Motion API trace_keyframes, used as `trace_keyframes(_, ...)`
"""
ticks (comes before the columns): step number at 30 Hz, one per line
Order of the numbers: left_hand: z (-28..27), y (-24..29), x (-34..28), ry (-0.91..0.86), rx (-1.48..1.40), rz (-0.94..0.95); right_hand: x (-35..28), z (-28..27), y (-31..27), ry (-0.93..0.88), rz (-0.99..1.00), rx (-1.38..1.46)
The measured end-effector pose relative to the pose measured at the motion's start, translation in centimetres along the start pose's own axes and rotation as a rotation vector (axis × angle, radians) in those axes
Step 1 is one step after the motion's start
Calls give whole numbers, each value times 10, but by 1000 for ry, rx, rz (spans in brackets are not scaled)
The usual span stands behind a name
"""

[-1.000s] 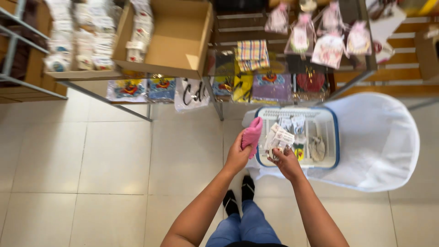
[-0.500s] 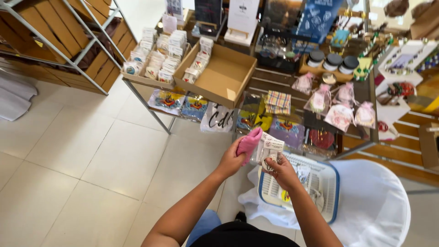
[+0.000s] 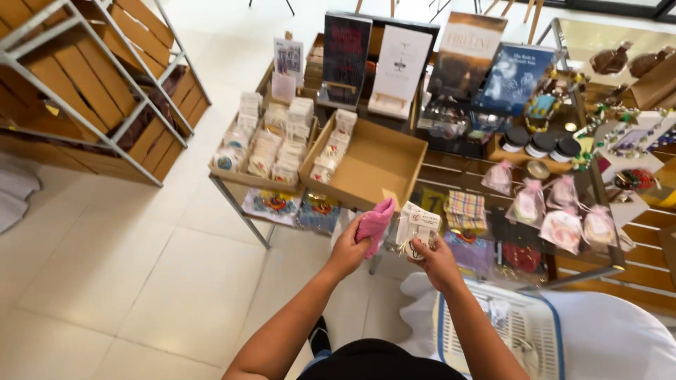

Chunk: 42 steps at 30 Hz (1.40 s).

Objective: Picking and sorting souvenir stickers and pins from a display shelf into a small basket.

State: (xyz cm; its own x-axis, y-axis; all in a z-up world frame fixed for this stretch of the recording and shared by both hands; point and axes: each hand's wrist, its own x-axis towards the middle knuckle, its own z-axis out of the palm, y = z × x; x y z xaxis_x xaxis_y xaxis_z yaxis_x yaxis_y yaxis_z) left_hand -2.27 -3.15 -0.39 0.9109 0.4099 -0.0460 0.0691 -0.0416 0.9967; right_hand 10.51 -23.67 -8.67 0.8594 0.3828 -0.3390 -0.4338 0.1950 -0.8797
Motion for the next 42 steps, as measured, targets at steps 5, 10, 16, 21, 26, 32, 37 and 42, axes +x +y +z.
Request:
trace_keyframes(5,-65,-14,56,16,-39,39,33,68,-3,46,-41,-9)
trace_keyframes(10,-83,-14,90,35,-118,29,62,99,-5,93,-50,-53)
trace_keyframes(16,-85,6,116,64,-163,-21,119,106,-11,112,-86,-159)
trace_keyframes(21,-88,-3,143,115,40,-65,168,107,-9,47,-109,-359)
trace_keyframes(26,-84,16,173,166,131,-136,222,92,15,-20,-42,-455)
trace_keyframes(32,-83,10,197,208,81,-121,241,87,13,-83,22,-746)
trace_keyframes(37,-78,-1,215,154,131,-197,234,85,-2,-134,59,-1126)
trace_keyframes(42,-71,0,236,102,54,-91,206,94,-35,-163,-1,-1278)
